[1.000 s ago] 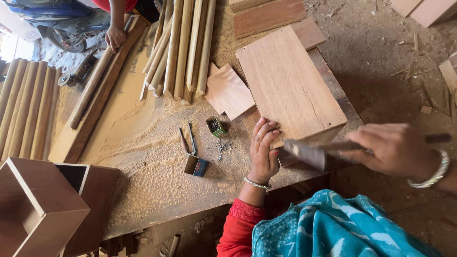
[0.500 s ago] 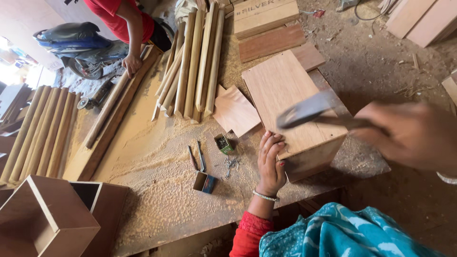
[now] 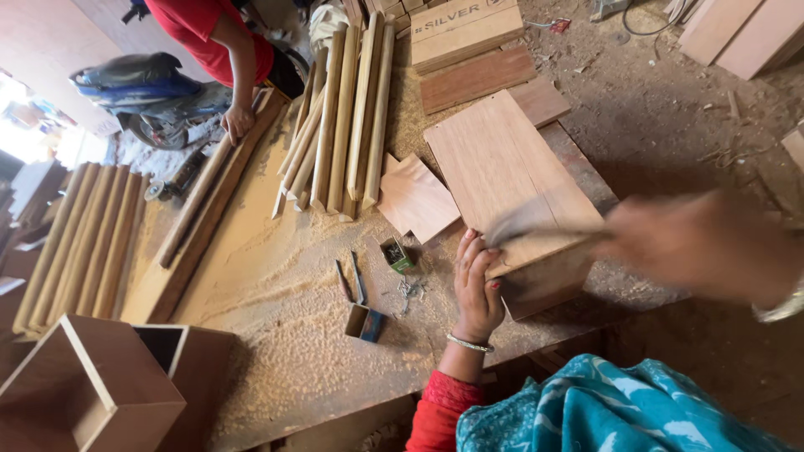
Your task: The person assembles a wooden box by hammering nails into the joints of the wooden frame. They then pick up a flat wooden board and nail it to the box structure.
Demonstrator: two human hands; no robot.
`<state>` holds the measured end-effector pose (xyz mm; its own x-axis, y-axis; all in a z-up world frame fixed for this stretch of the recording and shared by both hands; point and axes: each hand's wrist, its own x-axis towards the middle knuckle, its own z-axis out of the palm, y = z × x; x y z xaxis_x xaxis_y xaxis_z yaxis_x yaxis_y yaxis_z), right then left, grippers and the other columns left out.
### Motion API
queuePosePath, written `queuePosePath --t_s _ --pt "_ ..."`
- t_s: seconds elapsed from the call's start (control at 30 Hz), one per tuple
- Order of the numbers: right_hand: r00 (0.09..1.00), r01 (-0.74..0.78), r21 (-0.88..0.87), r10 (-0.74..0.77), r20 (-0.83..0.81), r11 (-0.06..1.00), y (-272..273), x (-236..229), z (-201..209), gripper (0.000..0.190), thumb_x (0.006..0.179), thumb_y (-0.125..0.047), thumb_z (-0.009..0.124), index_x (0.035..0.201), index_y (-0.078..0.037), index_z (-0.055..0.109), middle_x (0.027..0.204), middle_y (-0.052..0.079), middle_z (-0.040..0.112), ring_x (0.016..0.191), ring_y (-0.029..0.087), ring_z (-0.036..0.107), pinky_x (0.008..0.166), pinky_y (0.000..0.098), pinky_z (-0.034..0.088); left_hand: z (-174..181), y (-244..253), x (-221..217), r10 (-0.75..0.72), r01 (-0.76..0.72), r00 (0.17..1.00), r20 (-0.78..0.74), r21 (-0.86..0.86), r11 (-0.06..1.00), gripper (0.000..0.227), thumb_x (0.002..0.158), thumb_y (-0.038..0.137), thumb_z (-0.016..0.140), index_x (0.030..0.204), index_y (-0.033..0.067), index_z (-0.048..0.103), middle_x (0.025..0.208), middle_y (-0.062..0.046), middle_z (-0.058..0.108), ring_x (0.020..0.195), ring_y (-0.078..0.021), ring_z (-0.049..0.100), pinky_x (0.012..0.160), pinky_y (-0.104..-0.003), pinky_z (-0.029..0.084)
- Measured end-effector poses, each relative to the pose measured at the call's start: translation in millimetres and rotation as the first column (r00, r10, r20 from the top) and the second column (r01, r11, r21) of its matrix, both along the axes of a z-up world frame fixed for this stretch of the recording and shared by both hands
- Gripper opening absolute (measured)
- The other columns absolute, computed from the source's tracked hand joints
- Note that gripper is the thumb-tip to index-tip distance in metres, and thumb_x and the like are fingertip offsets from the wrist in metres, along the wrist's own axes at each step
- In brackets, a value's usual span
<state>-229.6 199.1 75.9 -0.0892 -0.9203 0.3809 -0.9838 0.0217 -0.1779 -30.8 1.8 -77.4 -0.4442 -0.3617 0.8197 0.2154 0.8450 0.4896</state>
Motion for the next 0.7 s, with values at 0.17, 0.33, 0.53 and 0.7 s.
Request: queuePosePath --t_s 0.17,0.33,0.53,0.7 --pt "0.982 0.019 0.271 0.033 -0.188 0.962 -2 3 17 0.035 0.093 -0.052 0.052 0.098 -0.020 0.066 0.051 -0.007 0.057 0.033 0.009 0.050 0.033 0.0284 0.042 -2 -6 -1 0.007 -0.007 1.000 0.016 -0.001 1.000 0.044 0.114 0.035 0.036 0.128 -0.0011 0.056 0.148 -0.027 0.052 0.149 -0.0465 0.043 0.125 -0.055 0.034" --pt "0.996 -0.016 0.060 0.021 -0.089 0.998 9 -4 0 0.036 0.099 -0.048 0.049 0.098 -0.014 0.060 0.055 -0.005 0.055 0.036 0.007 0.048 0.034 0.0277 0.040 -28 -9 -2 -0.025 0.025 1.000 0.000 0.029 0.999 0.051 0.114 0.034 0.043 0.150 -0.0021 0.045 0.153 -0.026 0.050 0.151 -0.0442 0.044 0.126 -0.054 0.036" --pt "0.981 0.114 0.164 -0.086 -0.171 0.980 -8 -7 14 0.036 0.087 -0.053 0.057 0.096 -0.018 0.065 0.053 0.001 0.058 0.031 0.018 0.049 0.032 0.0376 0.044 -20 -10 -4 -0.168 0.177 0.984 -0.067 0.160 0.971 0.065 0.112 0.029 0.047 0.163 -0.0018 0.020 0.162 -0.027 0.041 0.146 -0.0389 0.051 0.126 -0.052 0.036" --pt "0.937 -0.068 -0.181 0.125 0.326 0.981 -10 14 37 0.039 0.107 -0.043 0.049 0.114 -0.005 0.052 0.064 0.003 0.060 0.040 0.009 0.050 0.042 0.0274 0.045 -28 -5 1 -0.106 0.109 0.994 -0.027 0.129 0.986 0.060 0.115 0.028 0.047 0.163 0.0011 0.021 0.162 -0.025 0.045 0.146 -0.0375 0.055 0.126 -0.050 0.039"
